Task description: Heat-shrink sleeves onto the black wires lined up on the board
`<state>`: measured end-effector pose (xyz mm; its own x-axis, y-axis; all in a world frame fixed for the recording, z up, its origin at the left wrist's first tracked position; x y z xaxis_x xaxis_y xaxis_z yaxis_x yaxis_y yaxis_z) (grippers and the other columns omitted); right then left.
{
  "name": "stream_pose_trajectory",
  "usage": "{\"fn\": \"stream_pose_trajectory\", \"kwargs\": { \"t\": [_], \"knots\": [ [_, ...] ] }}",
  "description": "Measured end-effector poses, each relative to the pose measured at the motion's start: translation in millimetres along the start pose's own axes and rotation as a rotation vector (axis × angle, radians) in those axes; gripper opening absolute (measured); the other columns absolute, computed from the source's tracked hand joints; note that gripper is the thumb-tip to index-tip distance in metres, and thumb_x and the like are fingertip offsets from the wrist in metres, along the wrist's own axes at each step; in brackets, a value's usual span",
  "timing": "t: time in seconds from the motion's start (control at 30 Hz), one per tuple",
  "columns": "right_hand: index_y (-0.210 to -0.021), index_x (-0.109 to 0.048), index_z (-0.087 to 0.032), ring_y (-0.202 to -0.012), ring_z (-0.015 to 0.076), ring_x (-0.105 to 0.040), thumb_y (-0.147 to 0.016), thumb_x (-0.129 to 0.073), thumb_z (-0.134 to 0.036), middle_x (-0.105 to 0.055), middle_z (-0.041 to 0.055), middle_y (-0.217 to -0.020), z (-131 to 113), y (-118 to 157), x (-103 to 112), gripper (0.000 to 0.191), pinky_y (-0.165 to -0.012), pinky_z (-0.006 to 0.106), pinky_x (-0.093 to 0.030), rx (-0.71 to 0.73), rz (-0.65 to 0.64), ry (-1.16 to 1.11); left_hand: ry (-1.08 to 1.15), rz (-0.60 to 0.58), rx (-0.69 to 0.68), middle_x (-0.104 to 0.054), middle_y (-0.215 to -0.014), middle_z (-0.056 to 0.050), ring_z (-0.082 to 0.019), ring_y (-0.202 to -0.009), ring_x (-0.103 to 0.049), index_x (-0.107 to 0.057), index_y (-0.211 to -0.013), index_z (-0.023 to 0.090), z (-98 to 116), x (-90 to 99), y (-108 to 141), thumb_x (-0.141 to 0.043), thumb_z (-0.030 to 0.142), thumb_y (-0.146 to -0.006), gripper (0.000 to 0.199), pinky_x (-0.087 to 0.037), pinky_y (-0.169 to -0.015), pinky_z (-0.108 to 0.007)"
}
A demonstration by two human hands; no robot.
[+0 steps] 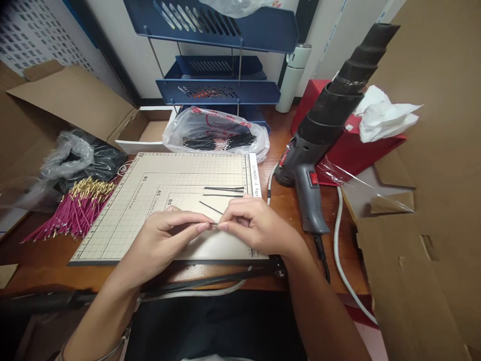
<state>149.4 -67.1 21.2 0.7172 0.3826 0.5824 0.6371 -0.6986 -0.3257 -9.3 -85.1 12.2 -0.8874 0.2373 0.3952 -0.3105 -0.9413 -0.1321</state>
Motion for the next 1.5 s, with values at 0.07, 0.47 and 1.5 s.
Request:
{"fn": "stream_pose_trajectory", "kwargs": {
  "t": [0.07,0.47,1.5],
  "knots": [
    [-0.082,-0.075,-0.017,-0.064,0.0087,-0.052,-0.100,-0.069,-0.026,-0.061,-0.0034,-0.066,0,0,0,0.021,-0.070,0.026,-0.039,0.002,0.002,-0.004,-0.008,0.006,0.008,-0.086,-0.093,0.001,-0.018,-0.083,-0.078,-0.088,-0.094,0.025,0,0.6,-1,-0.077,0.027,-0.095,0.012,-0.049,-0.079,-0.028],
    [-0.081,-0.074,-0.016,-0.067,0.0079,-0.057,-0.098,-0.071,-0.021,-0.068,-0.0026,-0.069,-2,0,1,0.018,-0.070,0.026,-0.039,0.035,0.040,-0.014,0.011,0.041,0.033,-0.086,-0.093,0.002,-0.017,-0.085,-0.078,-0.089,-0.092,0.028,-2,2.0,1,-0.080,0.028,-0.092,0.009,-0.051,-0.080,-0.028],
    [-0.078,-0.075,-0.017,-0.061,0.0092,-0.055,-0.093,-0.072,-0.022,-0.067,0.0002,-0.067,6,0,3,0.017,-0.057,0.023,-0.039,-0.089,0.080,-0.110,0.143,0.105,0.196,-0.077,-0.071,-0.005,-0.013,-0.054,-0.057,-0.085,-0.079,0.020,-18,7.7,6,-0.076,0.039,-0.090,0.023,-0.036,-0.046,-0.023]
  ]
}}
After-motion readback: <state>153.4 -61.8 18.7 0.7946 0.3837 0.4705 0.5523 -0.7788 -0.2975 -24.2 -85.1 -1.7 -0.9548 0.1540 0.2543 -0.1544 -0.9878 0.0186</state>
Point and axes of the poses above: each hand's wrist, its own y-axis away from the middle knuckle, its own x-axis out of the back of the hand, z = x × y, the point moved 8 cm from there along -y, towards the middle knuckle
